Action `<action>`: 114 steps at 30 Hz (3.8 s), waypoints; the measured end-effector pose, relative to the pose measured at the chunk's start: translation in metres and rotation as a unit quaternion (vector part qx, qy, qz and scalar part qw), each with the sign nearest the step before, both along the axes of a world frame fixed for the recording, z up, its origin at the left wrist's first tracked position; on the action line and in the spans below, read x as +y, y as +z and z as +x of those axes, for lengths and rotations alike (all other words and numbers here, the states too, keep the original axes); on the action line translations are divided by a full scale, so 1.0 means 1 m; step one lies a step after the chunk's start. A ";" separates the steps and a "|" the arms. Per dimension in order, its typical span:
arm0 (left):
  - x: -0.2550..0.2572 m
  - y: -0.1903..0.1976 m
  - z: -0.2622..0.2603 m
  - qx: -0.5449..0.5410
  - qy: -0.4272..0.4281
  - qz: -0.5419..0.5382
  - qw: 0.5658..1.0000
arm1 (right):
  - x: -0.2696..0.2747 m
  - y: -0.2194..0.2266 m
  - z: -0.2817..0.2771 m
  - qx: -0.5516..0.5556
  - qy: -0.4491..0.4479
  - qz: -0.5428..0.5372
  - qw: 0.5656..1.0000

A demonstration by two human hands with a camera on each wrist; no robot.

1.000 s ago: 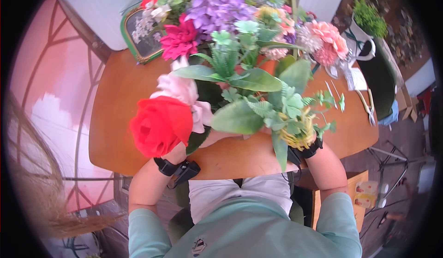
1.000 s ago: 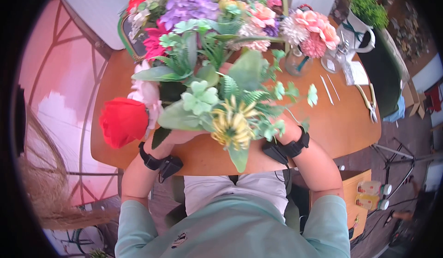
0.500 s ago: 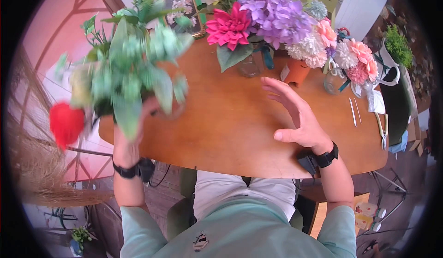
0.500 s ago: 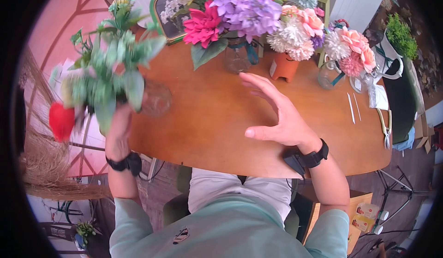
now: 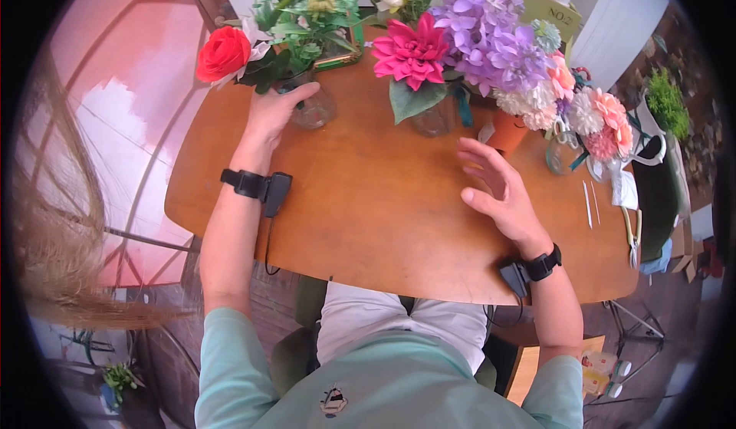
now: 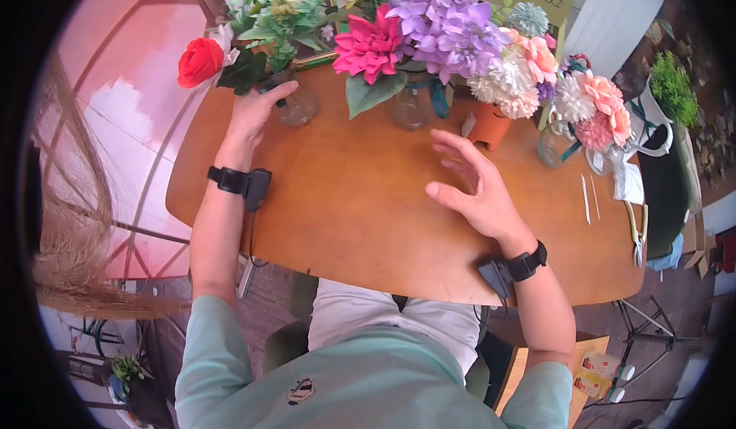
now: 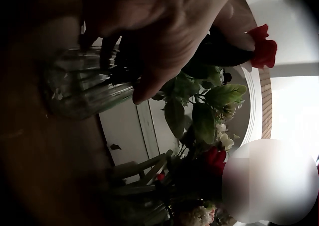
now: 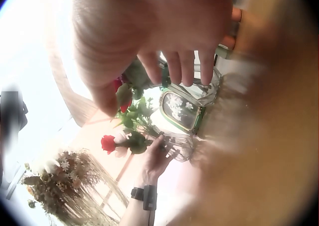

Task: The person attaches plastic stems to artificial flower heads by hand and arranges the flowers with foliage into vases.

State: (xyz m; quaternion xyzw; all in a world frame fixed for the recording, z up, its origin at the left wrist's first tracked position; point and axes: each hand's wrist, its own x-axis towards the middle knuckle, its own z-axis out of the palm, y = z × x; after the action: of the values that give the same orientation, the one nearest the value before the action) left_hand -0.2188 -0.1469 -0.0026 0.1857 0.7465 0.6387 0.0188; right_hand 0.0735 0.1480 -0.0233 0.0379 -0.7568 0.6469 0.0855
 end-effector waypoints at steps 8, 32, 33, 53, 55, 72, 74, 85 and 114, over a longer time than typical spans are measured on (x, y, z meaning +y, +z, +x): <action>-0.024 -0.032 -0.009 0.019 -0.066 -0.015 0.998 | -0.015 -0.006 -0.024 -0.036 -0.151 0.048 0.987; -0.038 -0.028 -0.018 -0.014 -0.137 -0.081 0.987 | -0.022 -0.051 -0.131 0.028 -0.157 0.038 0.986; -0.038 -0.028 -0.018 -0.012 -0.125 -0.101 0.987 | -0.022 -0.051 -0.131 0.023 -0.171 0.055 0.983; -0.041 -0.037 -0.026 -0.015 -0.116 -0.096 0.989 | -0.066 -0.022 -0.132 -0.064 -0.348 0.337 0.873; -0.039 -0.040 -0.029 0.001 -0.125 -0.082 0.989 | -0.064 -0.021 -0.132 -0.048 -0.333 0.338 0.879; -0.034 -0.029 -0.010 -0.031 -0.122 -0.115 0.985 | 0.047 -0.015 -0.025 0.075 -0.422 0.173 0.887; -0.036 -0.030 -0.008 -0.026 -0.115 -0.118 0.986 | 0.065 -0.021 -0.039 0.016 -0.315 0.140 0.939; -0.037 -0.033 -0.014 -0.046 -0.122 -0.140 0.981 | 0.076 -0.026 -0.038 -0.010 -0.308 0.073 0.949; -0.034 -0.034 -0.007 -0.050 -0.115 -0.106 0.986 | 0.158 -0.002 0.052 -0.049 -0.372 0.140 0.916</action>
State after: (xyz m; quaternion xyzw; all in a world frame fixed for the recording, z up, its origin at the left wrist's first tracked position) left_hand -0.2258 -0.1804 -0.0369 0.2348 0.7820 0.5579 0.1487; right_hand 0.1255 0.3057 -0.0253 -0.2662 -0.8022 0.4571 0.2769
